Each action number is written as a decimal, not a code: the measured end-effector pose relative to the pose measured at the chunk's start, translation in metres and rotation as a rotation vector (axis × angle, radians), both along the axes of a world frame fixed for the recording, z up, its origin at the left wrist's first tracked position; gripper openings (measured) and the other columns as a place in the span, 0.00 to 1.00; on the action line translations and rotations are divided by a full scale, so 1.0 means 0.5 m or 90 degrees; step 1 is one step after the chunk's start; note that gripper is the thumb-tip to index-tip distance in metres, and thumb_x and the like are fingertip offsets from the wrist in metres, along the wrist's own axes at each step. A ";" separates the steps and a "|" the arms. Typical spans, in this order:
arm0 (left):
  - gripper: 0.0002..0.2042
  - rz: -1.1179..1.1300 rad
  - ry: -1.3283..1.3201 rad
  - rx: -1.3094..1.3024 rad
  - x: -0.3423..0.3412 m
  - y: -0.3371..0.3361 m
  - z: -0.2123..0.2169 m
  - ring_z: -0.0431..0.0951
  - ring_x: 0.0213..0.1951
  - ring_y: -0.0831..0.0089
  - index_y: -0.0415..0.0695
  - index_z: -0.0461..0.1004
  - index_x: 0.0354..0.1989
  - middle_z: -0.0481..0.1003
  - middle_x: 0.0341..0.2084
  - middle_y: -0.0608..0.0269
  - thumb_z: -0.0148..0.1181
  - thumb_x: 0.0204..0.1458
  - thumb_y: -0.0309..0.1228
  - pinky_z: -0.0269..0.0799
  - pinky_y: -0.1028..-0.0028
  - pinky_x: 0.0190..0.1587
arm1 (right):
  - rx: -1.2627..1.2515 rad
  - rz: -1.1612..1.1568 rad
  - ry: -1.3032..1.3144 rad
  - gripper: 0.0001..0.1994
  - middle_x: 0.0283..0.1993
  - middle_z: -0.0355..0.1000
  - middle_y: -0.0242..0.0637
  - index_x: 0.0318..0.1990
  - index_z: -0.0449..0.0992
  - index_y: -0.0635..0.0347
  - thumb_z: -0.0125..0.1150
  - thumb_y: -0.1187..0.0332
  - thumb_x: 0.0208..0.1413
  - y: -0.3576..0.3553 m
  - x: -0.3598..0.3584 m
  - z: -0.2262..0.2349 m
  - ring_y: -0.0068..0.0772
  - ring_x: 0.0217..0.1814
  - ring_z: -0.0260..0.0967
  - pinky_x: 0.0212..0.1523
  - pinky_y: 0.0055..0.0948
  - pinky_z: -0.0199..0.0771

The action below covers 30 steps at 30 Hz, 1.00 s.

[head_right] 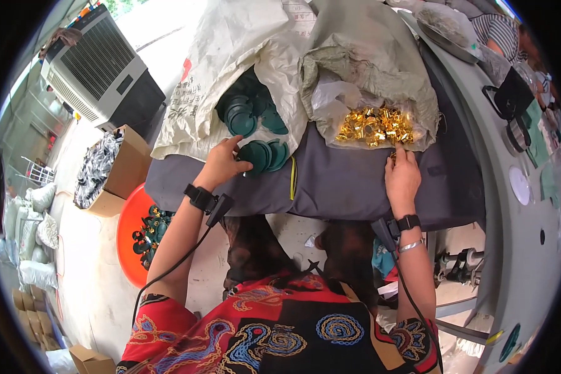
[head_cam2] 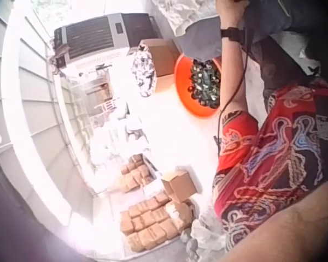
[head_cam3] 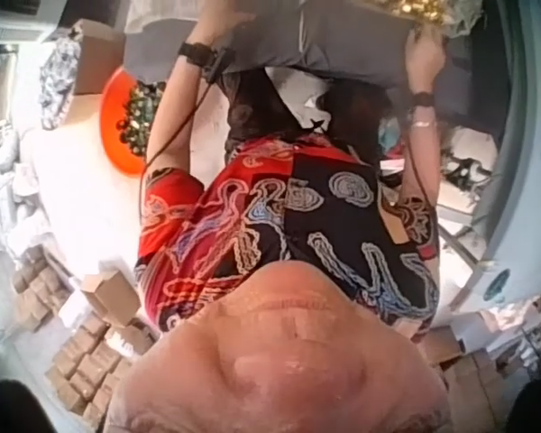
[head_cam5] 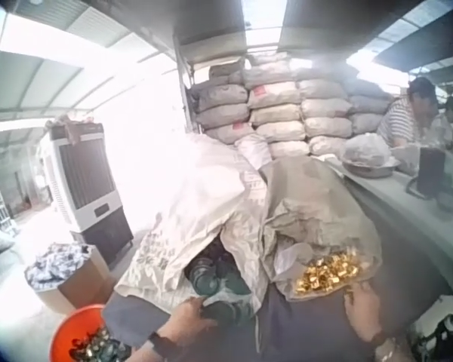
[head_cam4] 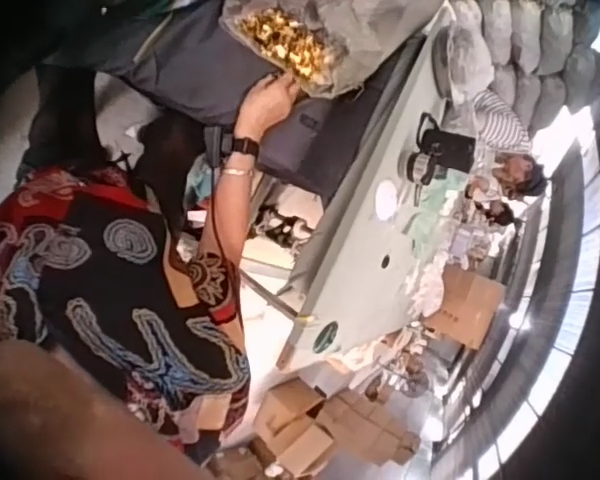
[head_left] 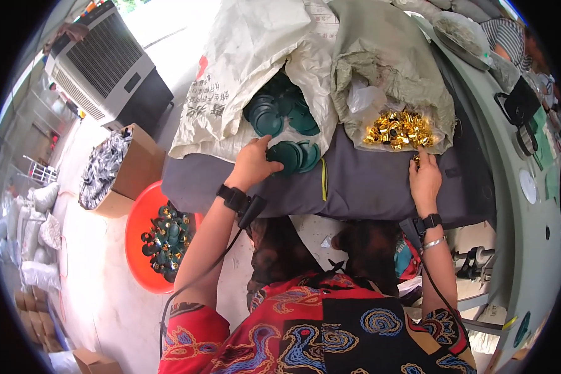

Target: Assembling plastic decorative components by fitting gold caps onto green circular discs.

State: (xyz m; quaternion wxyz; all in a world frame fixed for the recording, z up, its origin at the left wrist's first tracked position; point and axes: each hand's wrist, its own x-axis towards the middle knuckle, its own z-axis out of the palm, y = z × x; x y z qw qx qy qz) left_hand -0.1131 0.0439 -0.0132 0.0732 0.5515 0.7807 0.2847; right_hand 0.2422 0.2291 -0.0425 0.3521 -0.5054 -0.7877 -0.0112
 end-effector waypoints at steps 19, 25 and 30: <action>0.29 0.084 0.004 0.057 0.023 -0.026 -0.007 0.78 0.36 0.49 0.37 0.69 0.45 0.77 0.30 0.45 0.75 0.34 0.35 0.73 0.62 0.40 | -0.119 0.191 0.299 0.14 0.35 0.76 0.38 0.48 0.73 0.62 0.62 0.74 0.53 -0.038 -0.004 0.004 0.28 0.29 0.71 0.33 0.28 0.72; 0.24 0.045 -0.028 0.168 0.020 -0.030 -0.023 0.79 0.28 0.59 0.39 0.69 0.48 0.77 0.25 0.49 0.70 0.42 0.29 0.73 0.66 0.33 | -0.386 0.401 0.486 0.12 0.34 0.74 0.30 0.46 0.74 0.64 0.63 0.76 0.54 -0.129 -0.079 0.036 0.13 0.27 0.67 0.26 0.17 0.71; 0.24 0.054 -0.221 0.133 0.027 -0.040 -0.013 0.77 0.20 0.72 0.42 0.68 0.55 0.77 0.21 0.57 0.65 0.49 0.26 0.70 0.74 0.19 | -0.494 0.502 0.518 0.11 0.35 0.73 0.32 0.45 0.72 0.67 0.62 0.79 0.54 -0.180 -0.133 0.055 0.15 0.28 0.68 0.27 0.18 0.74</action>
